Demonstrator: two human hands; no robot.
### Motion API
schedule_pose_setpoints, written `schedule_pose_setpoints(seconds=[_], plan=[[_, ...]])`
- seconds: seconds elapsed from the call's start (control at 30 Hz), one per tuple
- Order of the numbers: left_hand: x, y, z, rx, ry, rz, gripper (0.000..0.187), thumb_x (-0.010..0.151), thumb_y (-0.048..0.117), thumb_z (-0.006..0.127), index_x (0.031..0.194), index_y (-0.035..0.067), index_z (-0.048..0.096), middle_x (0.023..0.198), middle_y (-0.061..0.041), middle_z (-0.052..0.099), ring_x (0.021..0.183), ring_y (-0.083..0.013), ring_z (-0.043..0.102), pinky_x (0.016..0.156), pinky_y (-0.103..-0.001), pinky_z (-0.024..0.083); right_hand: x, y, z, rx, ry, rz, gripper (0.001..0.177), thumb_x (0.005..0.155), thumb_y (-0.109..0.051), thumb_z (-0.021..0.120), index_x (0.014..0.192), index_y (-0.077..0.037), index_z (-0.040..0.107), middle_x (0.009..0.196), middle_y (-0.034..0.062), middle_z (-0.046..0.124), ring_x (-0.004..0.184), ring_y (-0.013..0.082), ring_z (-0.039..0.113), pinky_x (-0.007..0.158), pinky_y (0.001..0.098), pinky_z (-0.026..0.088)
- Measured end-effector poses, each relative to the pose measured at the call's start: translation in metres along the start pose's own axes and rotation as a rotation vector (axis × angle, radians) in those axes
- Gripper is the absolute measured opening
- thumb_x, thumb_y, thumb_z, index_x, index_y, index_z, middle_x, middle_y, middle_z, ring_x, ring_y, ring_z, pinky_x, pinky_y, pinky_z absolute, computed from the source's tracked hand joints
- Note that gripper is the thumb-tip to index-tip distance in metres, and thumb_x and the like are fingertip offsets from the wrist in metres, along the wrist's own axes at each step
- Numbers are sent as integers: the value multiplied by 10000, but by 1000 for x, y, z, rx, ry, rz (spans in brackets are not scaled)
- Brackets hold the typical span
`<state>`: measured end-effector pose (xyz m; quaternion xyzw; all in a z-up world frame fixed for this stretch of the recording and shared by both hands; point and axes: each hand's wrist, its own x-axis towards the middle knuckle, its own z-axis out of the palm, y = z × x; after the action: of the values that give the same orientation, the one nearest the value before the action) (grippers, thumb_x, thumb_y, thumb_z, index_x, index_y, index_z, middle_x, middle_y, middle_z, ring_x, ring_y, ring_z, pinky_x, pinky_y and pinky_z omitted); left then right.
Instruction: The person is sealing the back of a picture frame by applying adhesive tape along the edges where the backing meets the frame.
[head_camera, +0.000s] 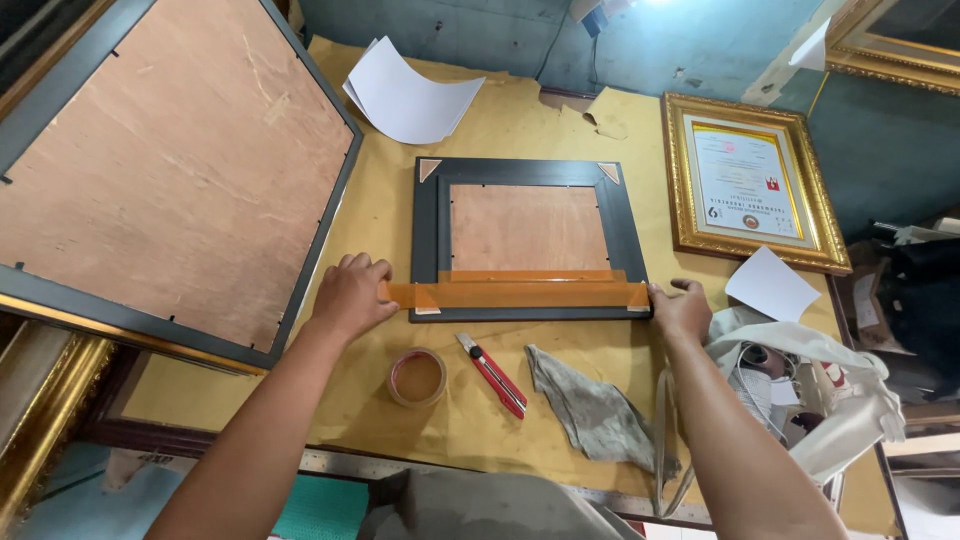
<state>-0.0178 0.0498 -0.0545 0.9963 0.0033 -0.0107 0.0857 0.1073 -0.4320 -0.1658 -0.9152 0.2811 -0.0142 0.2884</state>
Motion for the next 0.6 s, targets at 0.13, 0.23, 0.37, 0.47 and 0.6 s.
schedule_pose_setpoints(seconds=[0.13, 0.23, 0.37, 0.47, 0.6], plan=[[0, -3, 10, 10, -18, -20, 357, 662, 410, 634, 952, 223, 545, 875, -8, 496, 953, -227, 495, 777, -412, 443, -108, -58, -38, 103, 80, -288, 305, 763, -277, 642, 975, -76, 558, 765, 119, 601, 842, 346, 586, 743, 454, 418], [0, 0, 7, 12, -11, -26, 375, 651, 415, 627, 948, 216, 512, 896, -13, 477, 966, -235, 473, 777, -442, 437, -176, -72, -51, 205, -218, -569, 192, 759, -179, 651, 884, -40, 605, 674, 165, 586, 711, 343, 604, 648, 421, 452], [-5, 12, -8, 31, -86, -27, 369, 702, 353, 612, 1037, 219, 536, 973, -44, 478, 990, -275, 475, 763, -462, 448, -226, -54, -67, -37, -370, -1136, 296, 686, -249, 644, 978, -228, 599, 888, 39, 553, 844, 286, 561, 709, 413, 465], [-6, 17, -14, 44, -148, -28, 392, 734, 329, 594, 1117, 252, 554, 1024, -56, 480, 1017, -290, 469, 784, -471, 441, -217, -21, -48, -187, -240, -1039, 327, 749, -241, 577, 1067, -311, 605, 988, -22, 563, 905, 220, 563, 730, 352, 476], [2, 14, -8, 27, -215, -54, 396, 737, 348, 580, 1132, 316, 569, 1058, -47, 476, 1049, -292, 451, 802, -475, 432, -185, -19, -51, -39, -1, -732, 320, 792, -169, 522, 1086, -248, 618, 957, 109, 566, 874, 346, 581, 732, 434, 500]])
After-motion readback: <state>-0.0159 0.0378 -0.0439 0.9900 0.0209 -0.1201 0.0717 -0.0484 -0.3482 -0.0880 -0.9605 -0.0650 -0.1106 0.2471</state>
